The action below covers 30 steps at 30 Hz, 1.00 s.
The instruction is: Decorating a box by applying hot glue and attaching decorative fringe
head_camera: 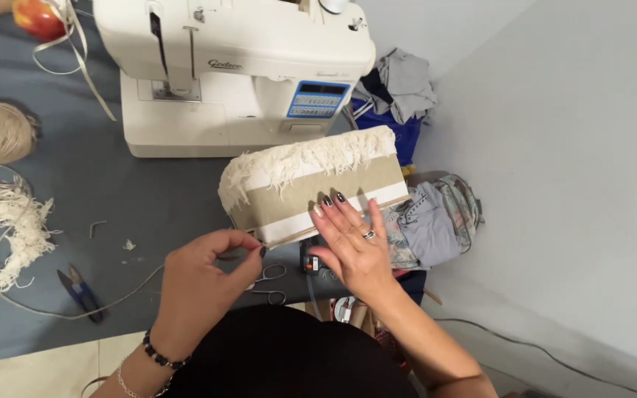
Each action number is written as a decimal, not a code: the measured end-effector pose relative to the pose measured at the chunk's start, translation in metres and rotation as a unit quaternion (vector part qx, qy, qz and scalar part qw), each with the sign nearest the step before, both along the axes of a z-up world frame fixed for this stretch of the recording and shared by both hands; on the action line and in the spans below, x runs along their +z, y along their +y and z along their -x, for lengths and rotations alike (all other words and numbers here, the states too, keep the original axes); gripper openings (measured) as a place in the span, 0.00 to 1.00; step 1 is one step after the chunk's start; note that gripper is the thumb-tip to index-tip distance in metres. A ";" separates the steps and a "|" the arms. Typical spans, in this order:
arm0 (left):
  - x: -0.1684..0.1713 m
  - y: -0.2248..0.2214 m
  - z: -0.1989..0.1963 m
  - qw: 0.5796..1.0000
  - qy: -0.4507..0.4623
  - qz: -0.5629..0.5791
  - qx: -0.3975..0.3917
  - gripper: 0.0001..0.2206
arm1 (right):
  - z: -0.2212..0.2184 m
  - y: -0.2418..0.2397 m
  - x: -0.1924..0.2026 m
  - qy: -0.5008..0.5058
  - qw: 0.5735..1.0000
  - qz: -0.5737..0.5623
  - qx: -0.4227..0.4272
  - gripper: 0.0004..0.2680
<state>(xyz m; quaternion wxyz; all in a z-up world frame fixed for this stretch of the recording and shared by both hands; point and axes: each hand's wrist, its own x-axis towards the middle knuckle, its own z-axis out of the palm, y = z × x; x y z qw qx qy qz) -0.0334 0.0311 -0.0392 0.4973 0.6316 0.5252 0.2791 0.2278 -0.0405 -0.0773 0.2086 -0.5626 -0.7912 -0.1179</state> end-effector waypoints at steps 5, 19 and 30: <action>-0.005 0.000 -0.001 1.000 -0.004 -0.023 0.012 0.05 | -0.001 -0.001 0.007 0.077 0.996 0.021 0.029 0.26; 0.003 -0.001 -0.002 0.999 0.025 -0.002 0.021 0.03 | -0.029 0.014 -0.017 0.098 0.986 -0.131 0.041 0.14; -0.001 -0.003 -0.004 0.997 0.037 0.054 0.042 0.04 | -0.048 0.004 0.001 0.010 0.996 -0.070 -0.060 0.23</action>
